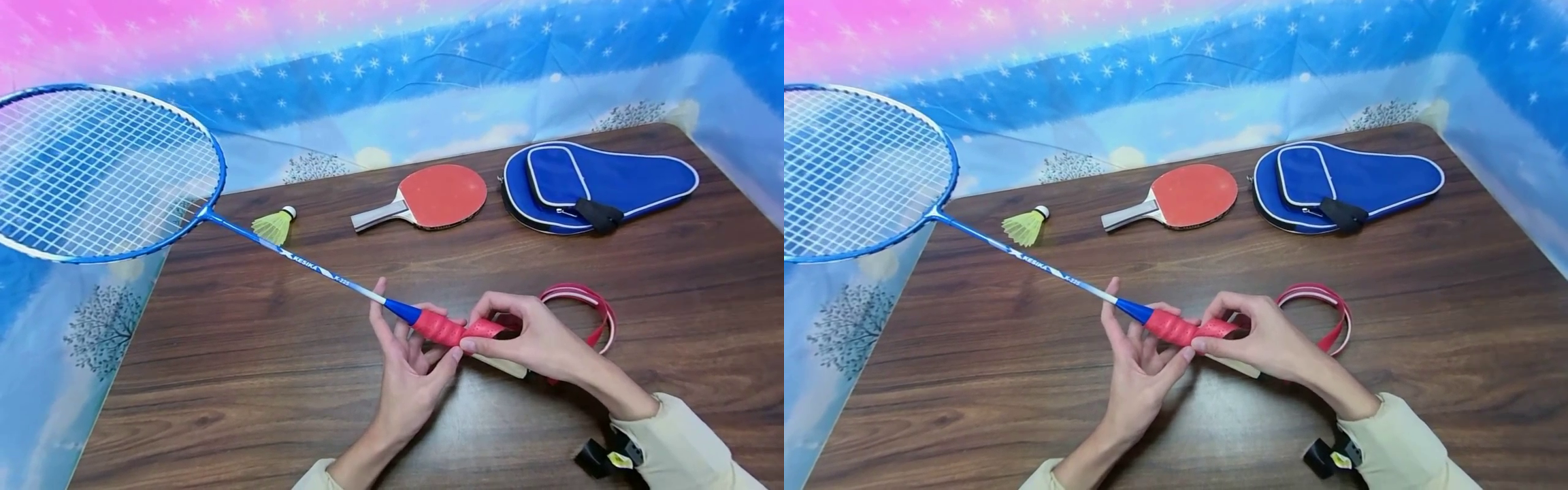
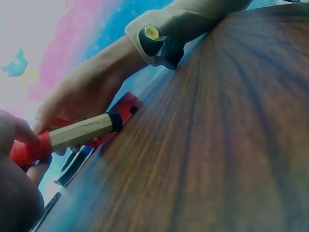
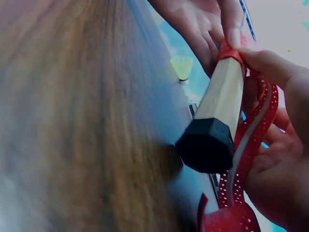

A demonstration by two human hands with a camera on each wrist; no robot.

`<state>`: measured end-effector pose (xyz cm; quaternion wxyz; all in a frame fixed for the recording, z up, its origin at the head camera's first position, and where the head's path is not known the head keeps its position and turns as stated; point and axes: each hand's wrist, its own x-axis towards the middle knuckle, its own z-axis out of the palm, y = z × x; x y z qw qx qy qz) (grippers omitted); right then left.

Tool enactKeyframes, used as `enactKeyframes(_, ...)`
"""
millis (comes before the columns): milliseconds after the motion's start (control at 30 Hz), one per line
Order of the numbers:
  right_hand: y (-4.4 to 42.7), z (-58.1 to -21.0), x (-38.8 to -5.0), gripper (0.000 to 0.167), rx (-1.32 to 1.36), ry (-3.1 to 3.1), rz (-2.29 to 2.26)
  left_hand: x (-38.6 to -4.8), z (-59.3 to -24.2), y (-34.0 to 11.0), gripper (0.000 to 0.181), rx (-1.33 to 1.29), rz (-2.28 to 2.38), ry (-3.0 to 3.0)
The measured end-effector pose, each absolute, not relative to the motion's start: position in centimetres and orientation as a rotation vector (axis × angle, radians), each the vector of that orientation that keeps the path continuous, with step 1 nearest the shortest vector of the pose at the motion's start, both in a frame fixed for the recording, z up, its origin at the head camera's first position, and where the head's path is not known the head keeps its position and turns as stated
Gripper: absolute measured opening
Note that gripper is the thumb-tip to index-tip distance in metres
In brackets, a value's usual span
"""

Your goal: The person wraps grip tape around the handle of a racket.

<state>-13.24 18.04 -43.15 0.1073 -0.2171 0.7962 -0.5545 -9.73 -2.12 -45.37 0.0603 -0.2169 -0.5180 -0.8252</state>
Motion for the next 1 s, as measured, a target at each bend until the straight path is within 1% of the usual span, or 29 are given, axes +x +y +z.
enactKeyframes(167,18.66,-43.07,-13.70,0.015,-0.739,2.277,-1.596,-9.79,-45.39,-2.15,0.108,-0.663,-2.493,-1.561)
enactKeyframes(300,18.73,-43.18,-13.88,0.013,-0.791,2.281,-1.609,-9.83,-45.40,-2.20,0.109,-0.654,-2.523,-1.548)
enactKeyframes(633,18.67,-43.32,-13.65,0.015,-0.756,2.314,-1.613,-9.80,-45.53,-2.08,0.116,-0.608,-2.591,-1.535)
enactKeyframes(800,18.80,-43.24,-13.80,0.014,-0.741,2.283,-1.646,-9.78,-45.48,-2.08,0.112,-0.591,-2.586,-1.543)
enactKeyframes(1000,18.95,-43.12,-13.91,0.011,-0.731,2.201,-1.669,-9.81,-45.46,-2.11,0.109,-0.629,-2.599,-1.499)
